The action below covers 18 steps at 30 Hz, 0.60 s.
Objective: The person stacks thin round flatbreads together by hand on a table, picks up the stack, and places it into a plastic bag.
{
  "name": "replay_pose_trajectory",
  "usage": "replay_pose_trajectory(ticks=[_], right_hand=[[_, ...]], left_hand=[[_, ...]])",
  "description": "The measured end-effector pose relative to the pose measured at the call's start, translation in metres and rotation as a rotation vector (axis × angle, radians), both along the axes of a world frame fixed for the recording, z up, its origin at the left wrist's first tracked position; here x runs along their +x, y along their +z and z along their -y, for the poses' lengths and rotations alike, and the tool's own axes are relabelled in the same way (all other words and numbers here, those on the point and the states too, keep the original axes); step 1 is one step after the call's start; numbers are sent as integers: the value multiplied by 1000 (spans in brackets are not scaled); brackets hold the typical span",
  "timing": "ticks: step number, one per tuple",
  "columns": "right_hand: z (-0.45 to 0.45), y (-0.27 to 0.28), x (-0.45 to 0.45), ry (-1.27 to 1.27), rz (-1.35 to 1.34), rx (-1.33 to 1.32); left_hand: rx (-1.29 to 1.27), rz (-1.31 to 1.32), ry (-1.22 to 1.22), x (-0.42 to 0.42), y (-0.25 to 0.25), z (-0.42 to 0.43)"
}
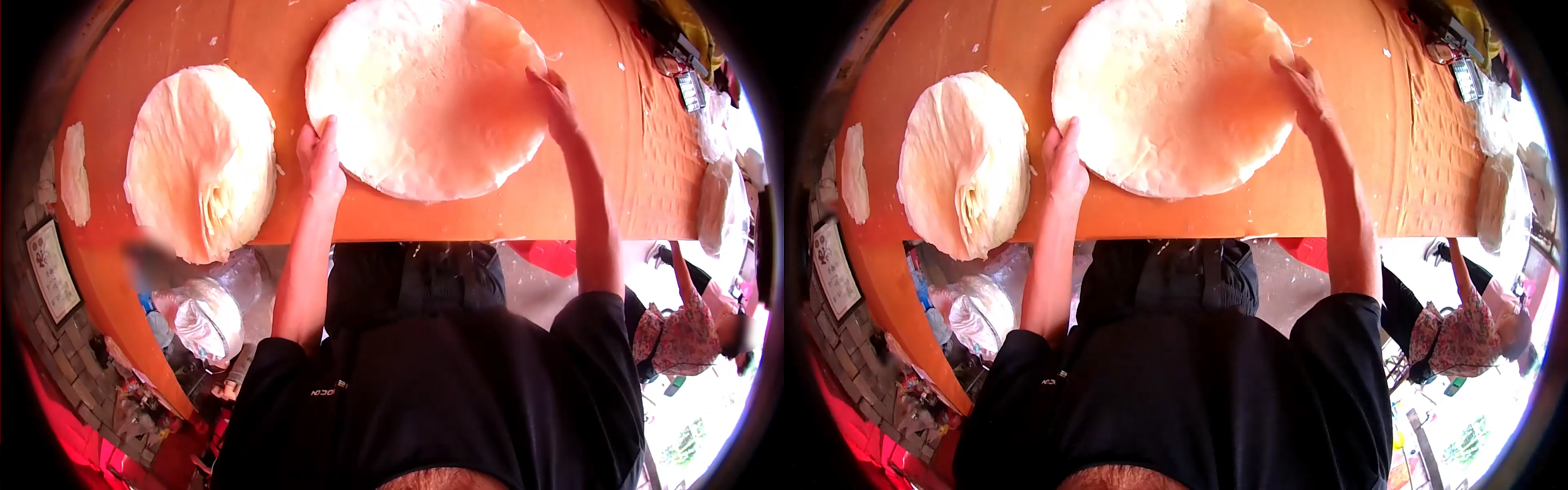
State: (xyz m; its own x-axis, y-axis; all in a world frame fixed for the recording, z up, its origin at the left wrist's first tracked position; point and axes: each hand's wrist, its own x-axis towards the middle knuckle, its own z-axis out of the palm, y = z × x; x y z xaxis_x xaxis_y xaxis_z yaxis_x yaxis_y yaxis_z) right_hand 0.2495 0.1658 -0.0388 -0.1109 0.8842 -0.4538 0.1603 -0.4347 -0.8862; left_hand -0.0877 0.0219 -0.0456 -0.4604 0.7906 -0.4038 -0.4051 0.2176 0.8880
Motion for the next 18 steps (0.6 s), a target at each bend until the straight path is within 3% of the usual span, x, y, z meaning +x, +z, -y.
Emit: replay_pose_trajectory(ticks=[3,5,7,8,9,11,12,14,18], right_hand=[[5,-4,-9,-59,267,151],[1,-2,-12,-44,208,190],[-8,-10,5,47,139,147],[-14,-12,12,14,162,166],[-11,-11,12,-11,177,184],[-23,23,11,-101,110,196],[-35,32,23,-105,-4,217],[-50,85,1,-133,-74,246],[-43,207,-102,115,-90,438]], left_hand=[[-13,-203,52,9,-4,-7],[-48,-288,66,8,-9,-7],[-18,-157,114,12,-11,-6],[-21,-374,117,-2,-52,-5],[-56,-425,122,-1,-49,-4],[-88,-594,89,4,1,-8],[36,-443,121,3,-2,-11],[129,-207,158,-10,38,-16],[310,-99,232,-75,134,3]])
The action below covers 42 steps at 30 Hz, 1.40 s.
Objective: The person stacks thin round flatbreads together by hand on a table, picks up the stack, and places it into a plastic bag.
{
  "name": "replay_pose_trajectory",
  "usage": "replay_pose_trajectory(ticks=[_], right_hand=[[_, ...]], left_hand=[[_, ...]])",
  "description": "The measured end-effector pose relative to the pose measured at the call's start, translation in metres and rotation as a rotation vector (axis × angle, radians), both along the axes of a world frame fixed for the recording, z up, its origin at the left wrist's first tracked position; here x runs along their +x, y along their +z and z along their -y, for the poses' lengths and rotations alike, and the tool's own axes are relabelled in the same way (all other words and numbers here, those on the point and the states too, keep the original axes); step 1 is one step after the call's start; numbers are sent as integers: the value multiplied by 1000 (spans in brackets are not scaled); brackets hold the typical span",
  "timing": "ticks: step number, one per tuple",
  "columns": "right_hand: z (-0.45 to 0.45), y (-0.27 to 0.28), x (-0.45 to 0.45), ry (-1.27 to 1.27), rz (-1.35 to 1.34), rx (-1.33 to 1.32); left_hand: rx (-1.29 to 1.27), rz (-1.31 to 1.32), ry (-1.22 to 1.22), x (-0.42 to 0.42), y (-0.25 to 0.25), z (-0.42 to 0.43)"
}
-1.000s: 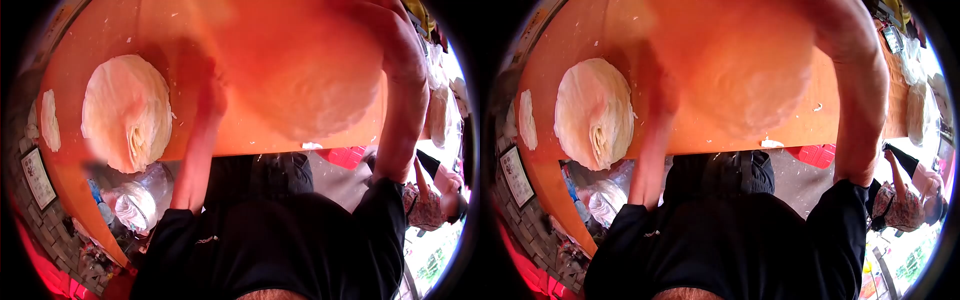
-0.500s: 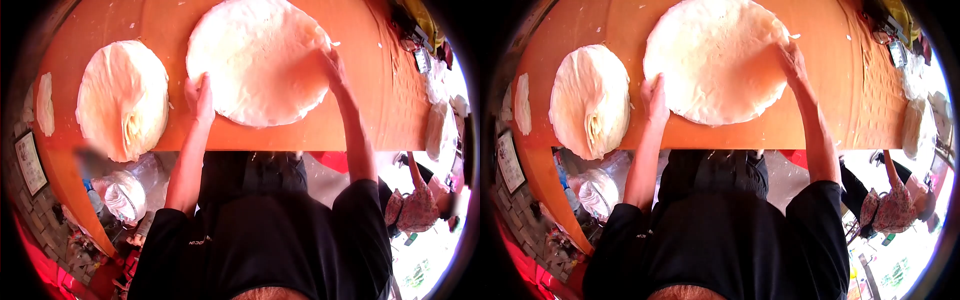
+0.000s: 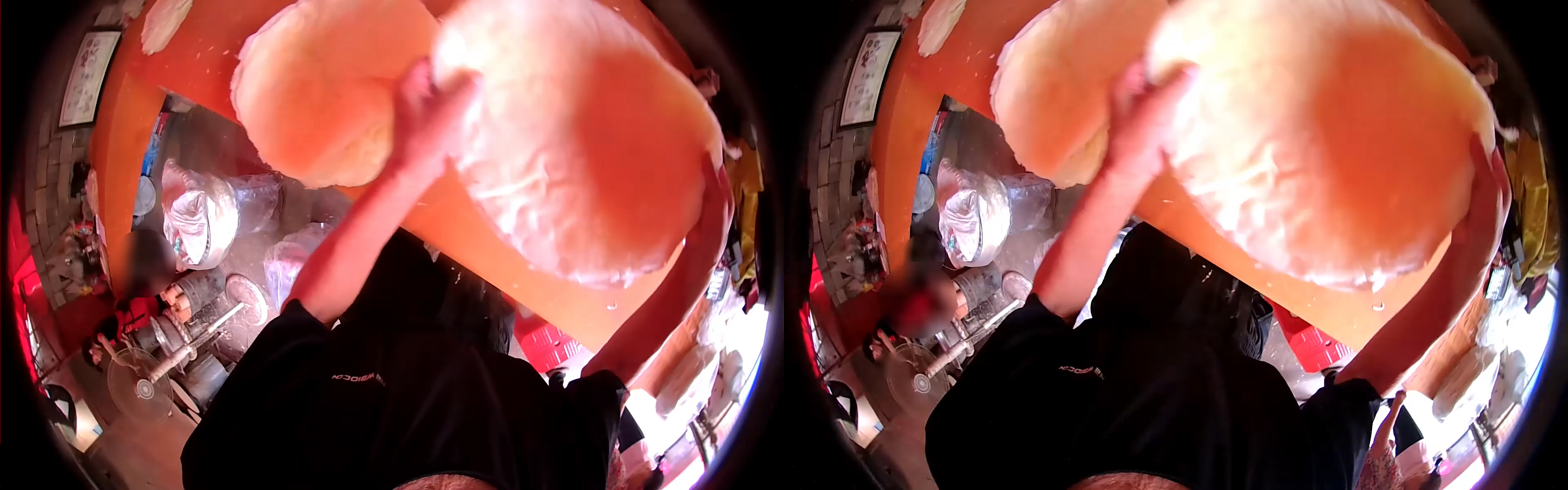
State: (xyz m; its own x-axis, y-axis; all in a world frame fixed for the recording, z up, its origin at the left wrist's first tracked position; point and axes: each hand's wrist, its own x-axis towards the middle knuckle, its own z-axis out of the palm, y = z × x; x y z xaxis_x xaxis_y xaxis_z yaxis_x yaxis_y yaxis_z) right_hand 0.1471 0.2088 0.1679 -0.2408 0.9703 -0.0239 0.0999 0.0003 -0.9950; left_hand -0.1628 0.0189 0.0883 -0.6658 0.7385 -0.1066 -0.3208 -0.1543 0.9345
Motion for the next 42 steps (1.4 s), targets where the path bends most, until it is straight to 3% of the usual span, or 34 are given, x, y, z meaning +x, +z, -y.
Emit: replay_pose_trajectory(ticks=[2,6,9,11,13,15,17,18,19,21,22,25,28,31,32,33,37,39,40,42], right_hand=[[10,18,-59,123,-18,74],[25,0,-184,358,-106,41],[42,-66,-268,438,-145,-167],[64,-133,-308,411,-164,-343],[82,-160,-318,509,5,-451],[87,-158,-319,454,-16,-397],[91,-145,-310,362,340,86],[98,-134,-311,187,685,365],[102,-140,-311,166,707,347],[91,-166,-313,246,331,-13],[84,-191,-313,271,238,-272],[103,-204,-317,209,-20,-296],[103,-209,-317,163,-103,-161],[86,-222,-312,170,-104,-235],[84,-217,-303,322,312,126],[87,-215,-299,310,315,114],[111,-190,-299,279,-289,-266],[114,-186,-305,272,-603,-438],[113,-224,-312,147,-534,-326],[130,-213,-318,155,-486,-277]], left_hand=[[79,-25,89,-52,25,26],[-44,-103,270,-165,46,96],[-83,-140,324,-236,16,144],[-309,-109,335,-274,-31,169],[-433,-150,282,-290,-67,182],[-387,-194,230,-307,-88,193],[-428,-208,257,-311,-77,199],[-553,-442,391,-316,-78,198],[-569,-390,430,-326,-83,198],[-185,108,285,-363,-120,209],[-101,209,190,-341,-102,196],[-141,130,204,-307,-97,171],[-156,58,198,-289,-99,160],[-197,9,191,-280,-98,156],[-230,-18,224,-268,-87,153],[-262,-49,257,-261,-80,151],[-195,-33,228,-276,-95,161],[-80,139,190,-265,-80,164],[-135,-9,195,-258,-78,158],[-175,-101,178,-264,-86,165]])
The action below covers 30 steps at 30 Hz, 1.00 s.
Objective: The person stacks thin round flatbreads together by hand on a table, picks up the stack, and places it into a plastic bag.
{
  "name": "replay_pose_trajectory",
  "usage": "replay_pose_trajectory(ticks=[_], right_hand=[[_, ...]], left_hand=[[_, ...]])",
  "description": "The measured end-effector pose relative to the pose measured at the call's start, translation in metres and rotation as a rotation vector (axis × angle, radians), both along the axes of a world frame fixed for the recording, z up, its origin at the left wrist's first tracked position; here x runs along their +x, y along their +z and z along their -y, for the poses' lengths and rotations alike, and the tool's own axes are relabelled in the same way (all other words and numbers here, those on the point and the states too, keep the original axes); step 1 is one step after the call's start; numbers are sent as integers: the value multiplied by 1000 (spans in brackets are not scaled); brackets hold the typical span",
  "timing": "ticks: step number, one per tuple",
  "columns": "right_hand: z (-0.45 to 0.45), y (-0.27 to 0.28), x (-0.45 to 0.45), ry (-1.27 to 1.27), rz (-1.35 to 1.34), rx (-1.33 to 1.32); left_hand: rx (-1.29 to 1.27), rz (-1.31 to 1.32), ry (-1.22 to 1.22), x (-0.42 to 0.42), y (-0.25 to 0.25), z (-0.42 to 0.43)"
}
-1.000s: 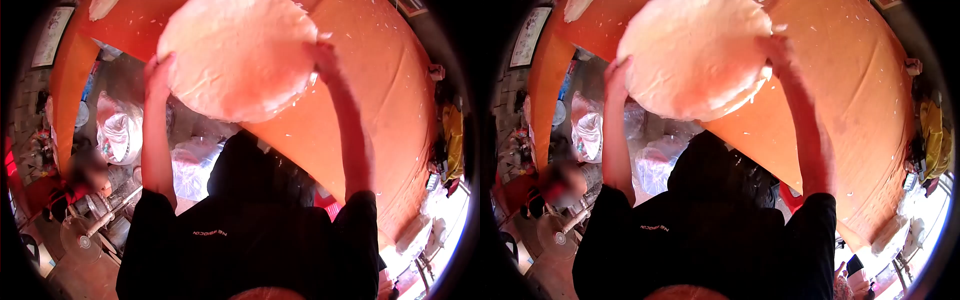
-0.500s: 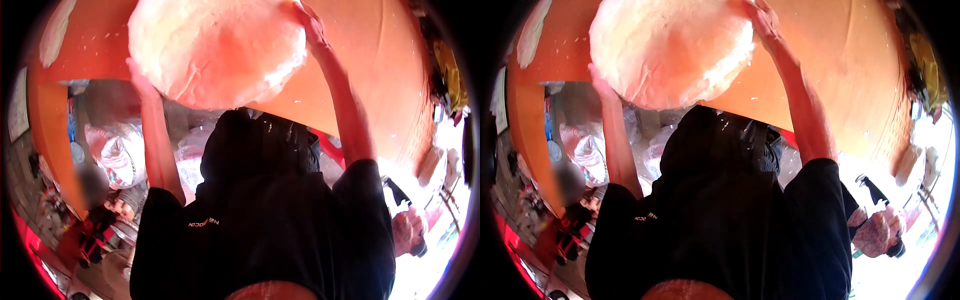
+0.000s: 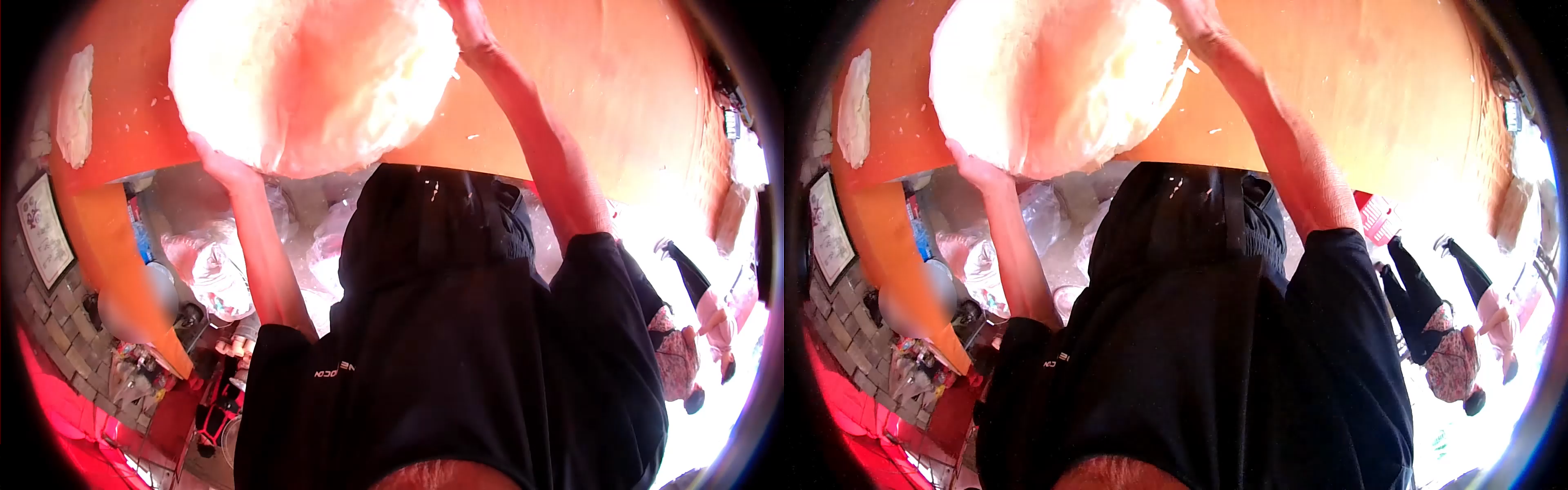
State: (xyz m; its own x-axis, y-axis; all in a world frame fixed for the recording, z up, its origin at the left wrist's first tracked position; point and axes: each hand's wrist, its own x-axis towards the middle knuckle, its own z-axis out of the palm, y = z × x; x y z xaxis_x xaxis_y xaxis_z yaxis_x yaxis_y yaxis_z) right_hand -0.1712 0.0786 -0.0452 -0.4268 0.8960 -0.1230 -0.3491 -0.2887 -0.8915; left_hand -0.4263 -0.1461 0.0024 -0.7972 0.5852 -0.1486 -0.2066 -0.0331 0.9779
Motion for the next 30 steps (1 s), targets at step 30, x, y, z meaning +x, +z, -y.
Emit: replay_pose_trajectory(ticks=[30], right_hand=[[108,97,2,-44,1011,824]], left_hand=[[-65,70,-155,-125,-30,-19]])
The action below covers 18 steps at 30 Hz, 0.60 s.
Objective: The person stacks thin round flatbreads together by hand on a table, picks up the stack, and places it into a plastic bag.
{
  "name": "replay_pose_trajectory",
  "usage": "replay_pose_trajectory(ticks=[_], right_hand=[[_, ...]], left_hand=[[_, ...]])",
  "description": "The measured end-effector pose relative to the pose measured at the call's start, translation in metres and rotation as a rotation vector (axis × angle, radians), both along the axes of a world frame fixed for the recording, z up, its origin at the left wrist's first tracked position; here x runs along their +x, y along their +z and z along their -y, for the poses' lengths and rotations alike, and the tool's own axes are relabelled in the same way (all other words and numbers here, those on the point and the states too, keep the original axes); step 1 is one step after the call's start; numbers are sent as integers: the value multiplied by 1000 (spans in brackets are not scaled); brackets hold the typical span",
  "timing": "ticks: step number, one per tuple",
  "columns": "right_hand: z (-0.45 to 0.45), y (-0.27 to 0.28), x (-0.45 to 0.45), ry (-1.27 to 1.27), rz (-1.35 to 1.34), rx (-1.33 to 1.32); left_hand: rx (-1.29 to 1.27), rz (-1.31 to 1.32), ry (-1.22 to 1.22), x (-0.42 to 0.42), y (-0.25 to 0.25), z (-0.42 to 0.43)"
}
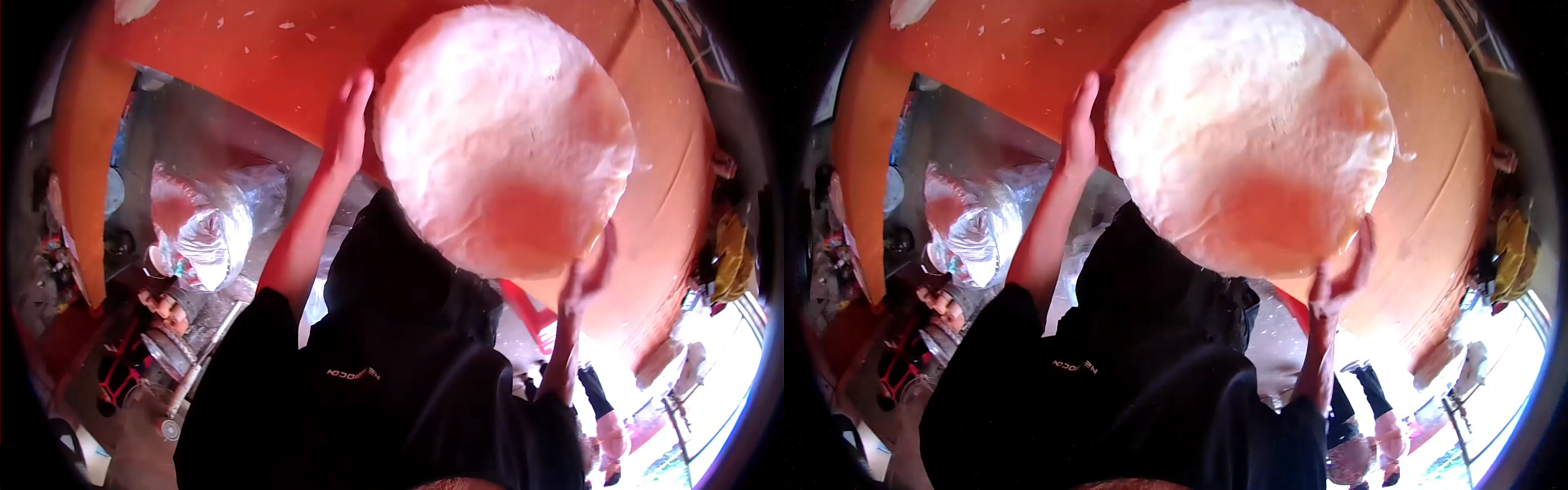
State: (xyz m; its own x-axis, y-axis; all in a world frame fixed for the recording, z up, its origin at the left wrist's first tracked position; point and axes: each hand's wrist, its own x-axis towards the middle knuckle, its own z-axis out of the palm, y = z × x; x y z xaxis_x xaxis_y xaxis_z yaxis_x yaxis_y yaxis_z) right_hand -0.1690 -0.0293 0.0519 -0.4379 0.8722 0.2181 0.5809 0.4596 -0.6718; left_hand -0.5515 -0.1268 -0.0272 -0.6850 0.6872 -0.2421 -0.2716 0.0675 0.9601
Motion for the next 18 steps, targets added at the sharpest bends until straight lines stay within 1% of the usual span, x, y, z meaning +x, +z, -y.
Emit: replay_pose_trajectory(ticks=[1,3,4,5,6,7,9,13,15,16,18], right_hand=[[-4,2,6,-179,-65,-20],[-15,-20,19,-420,-290,-229],[-13,-30,15,-449,-317,-338],[-10,-30,5,-550,-421,-526],[-7,-30,-6,-677,-545,-708],[-3,-30,-17,-821,-666,-865],[-7,-26,-4,-708,-525,-952],[-16,-36,23,-659,-505,-911],[-19,-28,19,-665,-599,-947],[-20,-25,16,-667,-592,-947],[-15,-22,6,-747,-604,-919]], left_hand=[[-84,-28,26,-16,-10,-13],[80,35,-22,-37,-33,-45],[114,63,-109,-35,-15,-53],[148,91,-198,-32,4,-61],[185,113,-334,-34,-15,-70],[195,108,-354,-31,-21,-72],[203,66,-379,-22,-32,-72],[193,-76,-389,6,-20,-52],[185,-106,-378,3,-15,-51],[88,-147,-356,-4,-2,-54],[4,-142,-353,-19,-12,-57]])
